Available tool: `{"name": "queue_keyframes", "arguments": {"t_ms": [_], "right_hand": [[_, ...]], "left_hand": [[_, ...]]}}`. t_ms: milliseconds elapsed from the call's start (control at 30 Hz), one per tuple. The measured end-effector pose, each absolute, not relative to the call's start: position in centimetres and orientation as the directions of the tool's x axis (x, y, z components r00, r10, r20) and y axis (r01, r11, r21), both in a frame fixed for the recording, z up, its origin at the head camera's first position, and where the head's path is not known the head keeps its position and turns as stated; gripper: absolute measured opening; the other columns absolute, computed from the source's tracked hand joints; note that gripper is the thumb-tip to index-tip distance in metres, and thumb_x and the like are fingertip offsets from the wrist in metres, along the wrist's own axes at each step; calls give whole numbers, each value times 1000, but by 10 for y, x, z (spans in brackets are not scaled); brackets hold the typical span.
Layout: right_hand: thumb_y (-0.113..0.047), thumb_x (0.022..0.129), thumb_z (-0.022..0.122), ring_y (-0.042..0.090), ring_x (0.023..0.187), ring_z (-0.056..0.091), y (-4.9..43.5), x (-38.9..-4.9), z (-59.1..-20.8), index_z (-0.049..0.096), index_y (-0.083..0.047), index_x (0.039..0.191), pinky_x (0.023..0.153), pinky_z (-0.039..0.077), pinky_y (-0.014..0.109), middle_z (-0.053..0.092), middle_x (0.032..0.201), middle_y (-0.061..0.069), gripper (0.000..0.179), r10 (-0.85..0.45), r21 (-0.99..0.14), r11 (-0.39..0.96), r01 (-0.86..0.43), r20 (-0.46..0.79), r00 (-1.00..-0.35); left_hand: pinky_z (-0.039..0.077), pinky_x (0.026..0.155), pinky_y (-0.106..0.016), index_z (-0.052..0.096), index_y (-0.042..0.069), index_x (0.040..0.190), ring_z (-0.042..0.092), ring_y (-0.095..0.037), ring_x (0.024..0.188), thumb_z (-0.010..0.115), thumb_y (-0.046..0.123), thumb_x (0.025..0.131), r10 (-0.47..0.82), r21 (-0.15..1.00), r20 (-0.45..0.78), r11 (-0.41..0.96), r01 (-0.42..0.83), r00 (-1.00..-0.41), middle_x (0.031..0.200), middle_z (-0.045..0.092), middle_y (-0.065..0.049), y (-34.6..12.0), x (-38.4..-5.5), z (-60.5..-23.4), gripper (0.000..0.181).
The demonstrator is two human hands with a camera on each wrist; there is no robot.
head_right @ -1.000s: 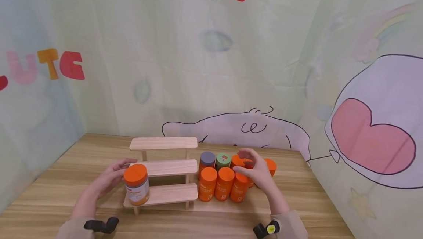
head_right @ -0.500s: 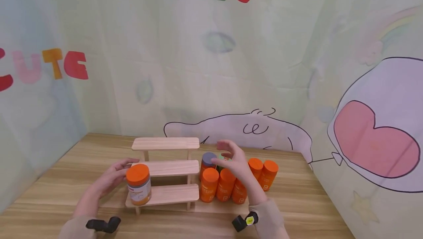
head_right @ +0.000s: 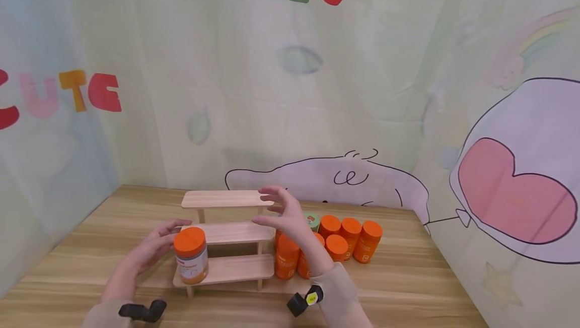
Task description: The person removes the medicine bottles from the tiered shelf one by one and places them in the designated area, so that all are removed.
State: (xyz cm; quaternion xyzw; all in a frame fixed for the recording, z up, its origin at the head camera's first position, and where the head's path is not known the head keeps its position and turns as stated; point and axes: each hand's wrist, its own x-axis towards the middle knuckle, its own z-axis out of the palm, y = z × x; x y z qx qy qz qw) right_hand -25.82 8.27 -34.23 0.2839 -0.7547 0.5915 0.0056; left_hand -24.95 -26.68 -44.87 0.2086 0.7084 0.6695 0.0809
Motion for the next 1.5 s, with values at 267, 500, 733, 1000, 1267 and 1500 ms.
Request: {"name": "queue_keyframes", "arguments": {"t_ms": [267,500,733,1000,1267,1500], "right_hand": [[-19,82,79,28,129,50,52,-255,-346,46,-8,140,105,44,46,49,145,12,68,-502,-882,88,-462,362,-786],[-26,83,78,25,132,49,36,-250,-355,43,-10,144,106,44,42,48,147,6,72,-550,-886,82,-457,342,-761],[-21,83,79,18,130,51,21,-242,-362,46,-19,143,105,44,33,51,145,0,68,-571,-907,81,-414,298,-765],[-17,81,80,24,130,51,8,-237,-371,47,-17,141,102,46,30,52,144,5,69,-606,-914,73,-400,278,-746],[-14,80,81,12,122,56,-7,-228,-380,48,-15,141,98,48,26,55,141,8,69,-616,-921,75,-382,258,-744],[-9,79,81,10,119,58,-17,-222,-388,49,-6,139,96,48,25,59,137,6,68,-596,-920,53,-389,284,-751]], "left_hand": [[50,87,-19,57,24,123,62,-5,98,48,14,101,390,984,160,10,178,-907,107,64,12,-268,-249,-449,26],[50,88,-19,58,25,122,62,-5,99,48,14,101,409,984,165,-3,179,-898,108,64,11,-267,-249,-448,26],[50,89,-19,57,23,123,62,-5,100,49,14,100,402,986,155,-1,169,-902,108,63,10,-267,-249,-448,26],[49,90,-19,58,27,121,62,-5,101,48,15,101,405,987,141,11,159,-903,109,63,10,-267,-250,-449,25],[49,90,-19,58,32,119,61,-4,102,47,14,102,424,985,162,-10,174,-891,110,64,13,-267,-250,-450,27],[49,90,-19,58,33,120,62,-4,102,45,13,102,440,980,188,-27,197,-878,110,65,14,-267,-251,-451,29]]}}
